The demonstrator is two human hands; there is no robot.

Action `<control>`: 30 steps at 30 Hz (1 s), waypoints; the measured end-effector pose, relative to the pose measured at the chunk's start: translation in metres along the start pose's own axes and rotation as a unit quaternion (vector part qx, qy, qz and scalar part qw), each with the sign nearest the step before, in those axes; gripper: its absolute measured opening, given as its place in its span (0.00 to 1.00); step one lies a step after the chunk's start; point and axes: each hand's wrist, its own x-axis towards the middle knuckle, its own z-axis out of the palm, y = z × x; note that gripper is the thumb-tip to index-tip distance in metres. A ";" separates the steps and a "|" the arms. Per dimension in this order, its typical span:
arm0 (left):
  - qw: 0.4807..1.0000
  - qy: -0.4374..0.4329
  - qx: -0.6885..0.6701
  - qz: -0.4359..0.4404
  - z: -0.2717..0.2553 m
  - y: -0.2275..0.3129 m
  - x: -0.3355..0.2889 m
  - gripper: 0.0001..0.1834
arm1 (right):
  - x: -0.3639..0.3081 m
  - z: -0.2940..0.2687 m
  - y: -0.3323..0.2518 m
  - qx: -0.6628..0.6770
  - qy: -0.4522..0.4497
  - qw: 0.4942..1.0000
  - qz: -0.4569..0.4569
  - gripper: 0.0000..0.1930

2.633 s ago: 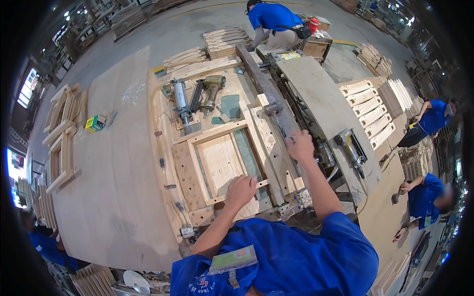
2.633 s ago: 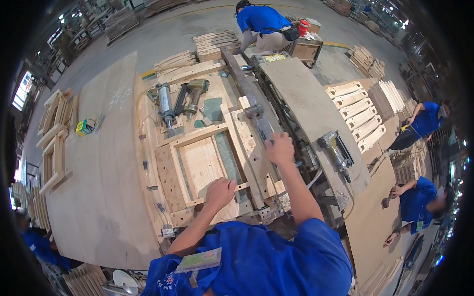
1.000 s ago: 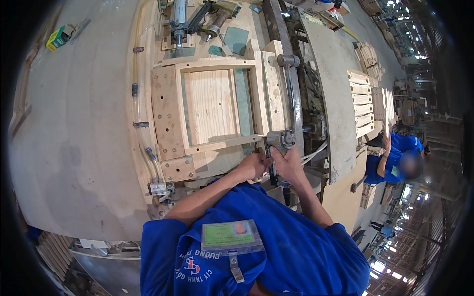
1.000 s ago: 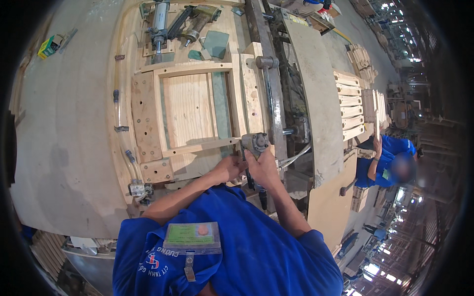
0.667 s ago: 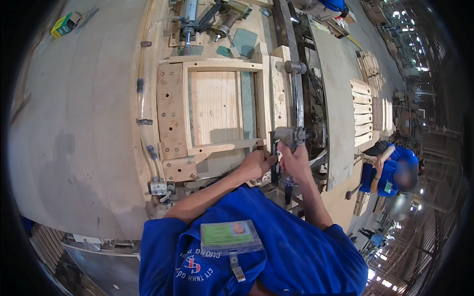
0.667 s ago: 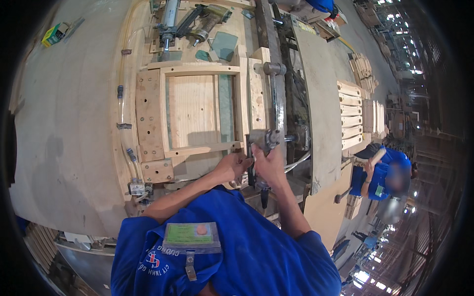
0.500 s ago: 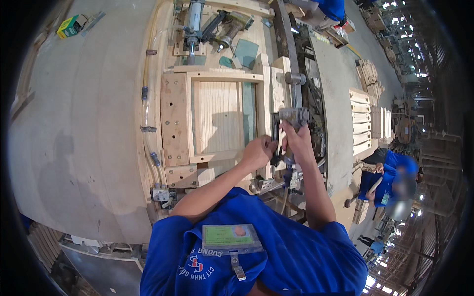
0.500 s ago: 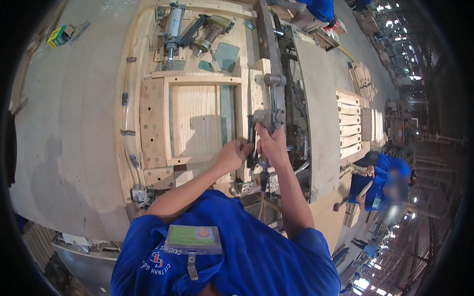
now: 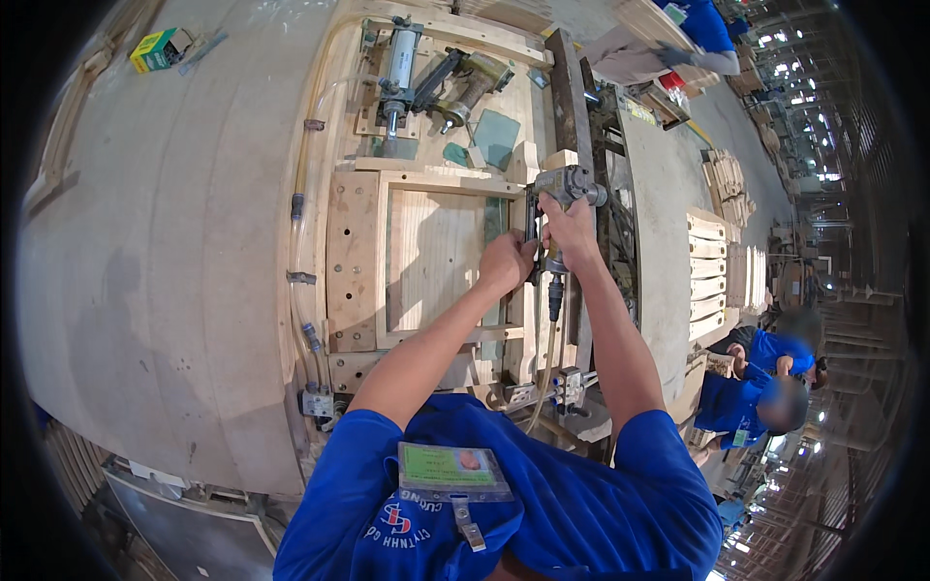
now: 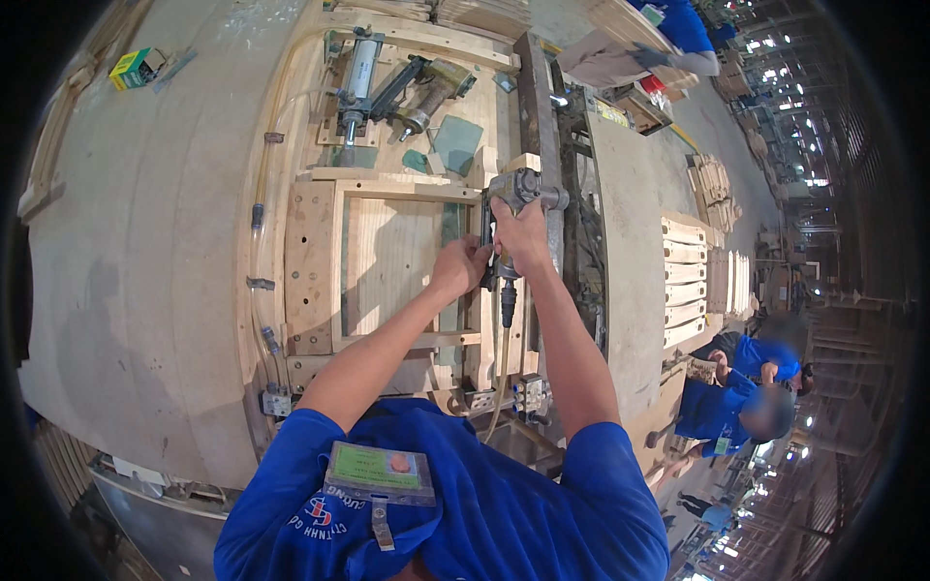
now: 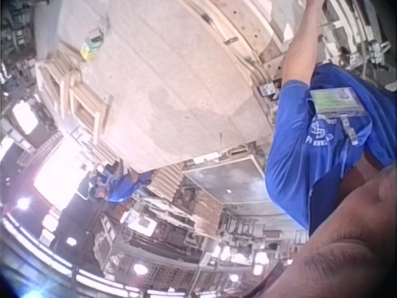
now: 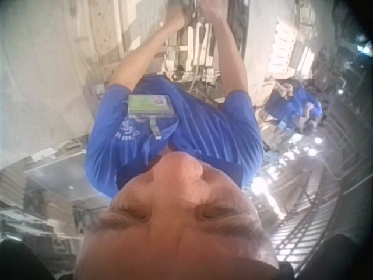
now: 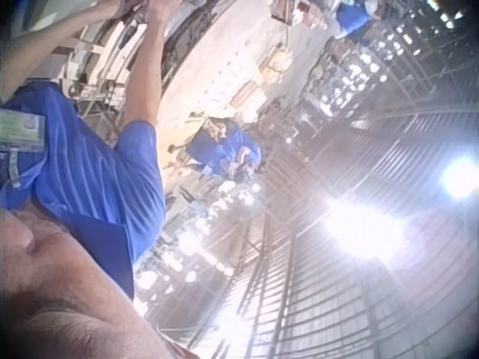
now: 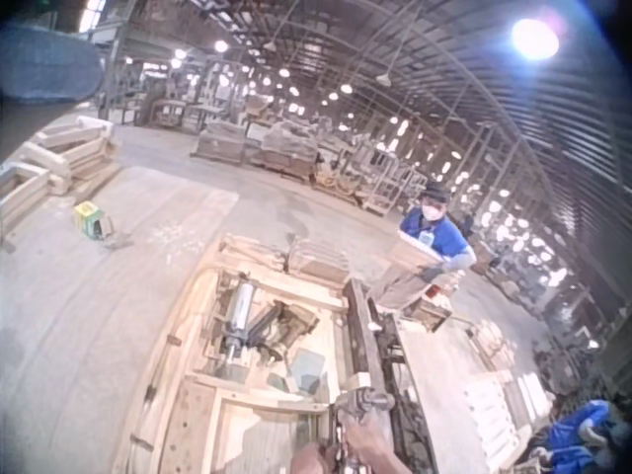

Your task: The person assembles wooden chair frames on a jig in a factory. They place frame parts into the jig, use a pneumatic nail gun to fasten joints, and then remove the completed frame to place it aside. This process is repeated for multiple frames.

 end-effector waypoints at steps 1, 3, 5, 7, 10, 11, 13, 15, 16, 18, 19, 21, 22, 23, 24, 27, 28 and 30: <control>1.000 -0.015 0.000 -0.009 -0.001 0.000 0.000 0.20 | 0.000 0.000 0.001 -0.001 -0.003 1.000 -0.008 0.14; 1.000 -0.012 0.000 -0.012 -0.003 0.003 -0.001 0.20 | -0.002 0.003 -0.001 -0.014 0.020 1.000 0.008 0.15; 1.000 -0.010 0.002 -0.011 -0.004 0.005 -0.003 0.20 | -0.004 0.006 -0.002 -0.022 0.034 0.999 0.018 0.16; 1.000 -0.008 0.004 -0.006 -0.006 0.005 -0.005 0.20 | -0.005 0.007 -0.002 -0.022 0.037 0.999 0.022 0.17; 1.000 -0.014 0.001 -0.005 -0.007 0.004 -0.003 0.19 | -0.006 0.008 -0.002 -0.016 0.027 1.000 0.000 0.16; 1.000 -0.016 0.005 -0.002 -0.007 0.005 -0.002 0.19 | -0.005 0.007 -0.001 -0.020 0.026 0.999 -0.010 0.15; 0.999 -0.027 -0.021 -0.013 -0.008 0.008 -0.003 0.20 | -0.003 0.005 0.000 -0.027 0.021 0.999 -0.011 0.14; 1.000 -0.014 -0.023 -0.004 -0.011 0.011 -0.003 0.20 | 0.000 0.005 -0.006 -0.038 0.007 0.999 -0.020 0.13; 1.000 0.002 -0.013 0.011 -0.009 0.014 -0.006 0.20 | -0.003 0.001 -0.009 -0.047 -0.001 0.999 -0.026 0.13; 1.000 0.001 -0.029 -0.004 -0.014 0.017 -0.008 0.21 | -0.006 0.005 -0.015 -0.078 -0.024 0.996 -0.032 0.13; 0.999 0.028 -0.039 0.001 -0.017 0.017 -0.009 0.21 | -0.006 0.008 -0.019 -0.113 -0.053 0.991 -0.049 0.13; 0.995 0.082 -0.051 0.010 -0.027 0.016 -0.012 0.21 | -0.013 0.020 -0.043 -0.175 -0.113 0.975 -0.082 0.13; 0.993 0.097 -0.069 0.012 -0.034 0.013 -0.014 0.19 | -0.012 0.030 -0.043 -0.152 -0.161 0.965 -0.140 0.14; 0.987 0.130 -0.091 0.010 -0.040 0.008 -0.012 0.18 | -0.014 0.043 -0.053 -0.211 -0.187 0.947 -0.152 0.17; 0.980 0.162 -0.115 0.008 -0.045 0.001 -0.011 0.17 | -0.015 0.056 -0.069 -0.272 -0.210 0.925 -0.164 0.22; 0.956 0.238 -0.173 0.026 -0.066 -0.010 -0.004 0.17 | -0.002 0.092 -0.090 -0.308 -0.295 0.868 -0.254 0.32; 0.954 0.247 -0.170 0.022 -0.072 -0.011 -0.002 0.17 | 0.001 0.098 -0.094 -0.332 -0.307 0.853 -0.260 0.32; 0.952 0.250 -0.173 -0.029 -0.084 -0.010 0.000 0.18 | 0.008 0.115 -0.102 -0.366 -0.335 0.827 -0.263 0.35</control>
